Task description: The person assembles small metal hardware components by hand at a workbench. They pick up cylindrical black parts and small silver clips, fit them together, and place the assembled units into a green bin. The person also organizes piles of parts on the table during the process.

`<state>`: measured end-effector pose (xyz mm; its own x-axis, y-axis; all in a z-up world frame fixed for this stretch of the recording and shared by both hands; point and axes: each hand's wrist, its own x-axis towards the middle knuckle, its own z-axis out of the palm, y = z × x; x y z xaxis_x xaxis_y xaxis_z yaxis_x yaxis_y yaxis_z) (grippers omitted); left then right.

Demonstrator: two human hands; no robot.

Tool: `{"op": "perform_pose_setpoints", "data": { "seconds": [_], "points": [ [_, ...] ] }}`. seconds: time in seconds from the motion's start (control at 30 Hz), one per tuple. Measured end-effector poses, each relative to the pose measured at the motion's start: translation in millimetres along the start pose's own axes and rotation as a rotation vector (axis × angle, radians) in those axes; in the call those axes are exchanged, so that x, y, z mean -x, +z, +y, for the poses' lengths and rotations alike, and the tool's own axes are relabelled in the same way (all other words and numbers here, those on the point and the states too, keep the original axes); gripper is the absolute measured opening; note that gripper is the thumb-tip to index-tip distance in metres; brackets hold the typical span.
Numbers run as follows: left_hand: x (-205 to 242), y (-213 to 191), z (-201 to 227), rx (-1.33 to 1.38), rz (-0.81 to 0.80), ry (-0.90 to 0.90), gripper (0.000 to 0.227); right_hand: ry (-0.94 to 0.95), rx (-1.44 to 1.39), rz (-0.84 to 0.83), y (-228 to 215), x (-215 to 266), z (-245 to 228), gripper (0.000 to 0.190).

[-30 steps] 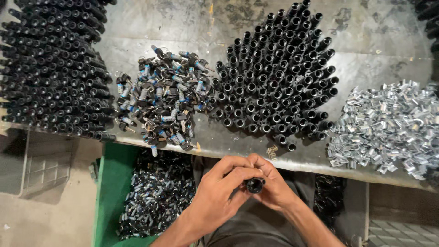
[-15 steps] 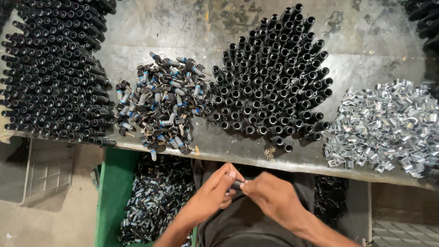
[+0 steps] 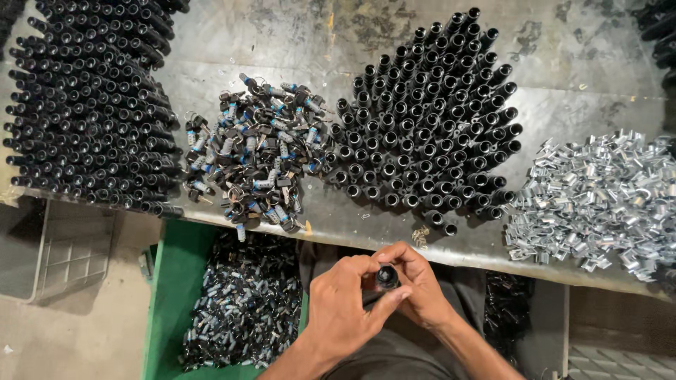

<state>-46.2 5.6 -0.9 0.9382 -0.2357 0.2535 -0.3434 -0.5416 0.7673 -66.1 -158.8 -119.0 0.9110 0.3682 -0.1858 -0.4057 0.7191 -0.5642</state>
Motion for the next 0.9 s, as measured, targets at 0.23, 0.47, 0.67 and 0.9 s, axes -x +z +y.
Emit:
{"op": "perform_pose_setpoints", "data": {
  "seconds": [0.23,0.47,0.67,0.9],
  "points": [
    [-12.2,-22.4,15.4,0.023,0.024,0.037,0.041,-0.196,0.48,0.101,22.2,-3.6,-18.9,0.014],
    [-5.8,-24.3,-15.3,0.68,-0.322,-0.604,0.027,-0.454,1.402,0.123,52.9,10.7,-65.9,0.027],
    [10.3,8.1,-39.6,0.945,-0.33,-0.703,0.03,-0.376,1.414,0.096,54.9,11.2,-72.2,0.021],
    [-12.5,0.5,-27.5,-0.069,0.011,-0.289,0.038,-0.289,1.137,0.251,50.2,-4.5,-57.3,0.023]
  ]
}}
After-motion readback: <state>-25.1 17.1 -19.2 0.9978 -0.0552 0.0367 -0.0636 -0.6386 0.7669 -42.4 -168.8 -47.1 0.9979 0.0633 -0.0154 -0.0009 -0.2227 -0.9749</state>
